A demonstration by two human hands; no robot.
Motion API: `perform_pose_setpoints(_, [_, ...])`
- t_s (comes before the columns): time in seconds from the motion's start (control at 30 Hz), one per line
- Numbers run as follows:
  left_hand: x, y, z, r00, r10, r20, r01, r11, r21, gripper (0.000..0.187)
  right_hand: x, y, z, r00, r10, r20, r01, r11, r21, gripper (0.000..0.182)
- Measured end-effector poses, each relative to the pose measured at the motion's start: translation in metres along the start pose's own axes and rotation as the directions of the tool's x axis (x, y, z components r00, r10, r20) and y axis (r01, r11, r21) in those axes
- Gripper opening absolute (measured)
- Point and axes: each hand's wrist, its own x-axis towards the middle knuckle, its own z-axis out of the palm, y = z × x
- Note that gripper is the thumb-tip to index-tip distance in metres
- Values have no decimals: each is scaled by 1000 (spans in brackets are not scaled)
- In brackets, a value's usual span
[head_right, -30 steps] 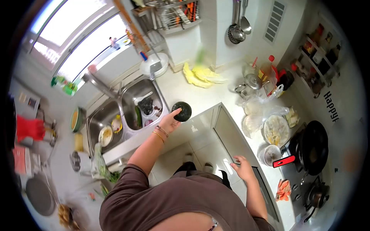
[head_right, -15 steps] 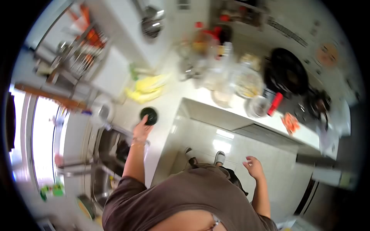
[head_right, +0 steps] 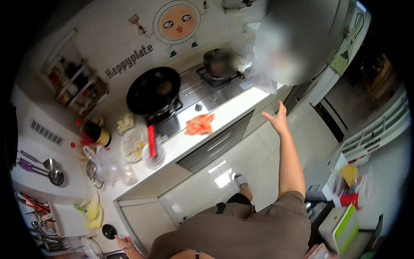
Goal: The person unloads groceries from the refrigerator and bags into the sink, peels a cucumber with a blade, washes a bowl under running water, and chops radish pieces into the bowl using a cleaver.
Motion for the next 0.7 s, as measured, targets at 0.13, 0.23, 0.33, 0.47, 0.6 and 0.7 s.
perform_pose_setpoints(0.13, [-92,-105,36,975,-2,222,-31,989,144,36,175,51,26,999,28,31,-20,975,-221,128])
perform_pose_setpoints(0.23, [-223,-174,83,863,-465,198,350,832,430,18,241,26,51,971,199,132,-140,923,-360,131])
perform_pose_setpoints(0.33, [-395,-155,134,746,-491,451,178,799,574,32,295,7,87,970,127,208,-45,933,-358,127])
perform_pose_setpoints(0.47, [-437,-174,143,599,-386,702,-387,627,676,48,341,33,132,958,-77,277,94,994,-49,75])
perform_pose_setpoints(0.6, [-443,-176,142,673,-435,598,-178,689,702,49,368,124,135,997,15,72,-36,952,303,36])
perform_pose_setpoints(0.7, [-443,-183,135,720,-416,555,-69,753,654,46,351,114,90,990,142,-14,-101,765,636,33])
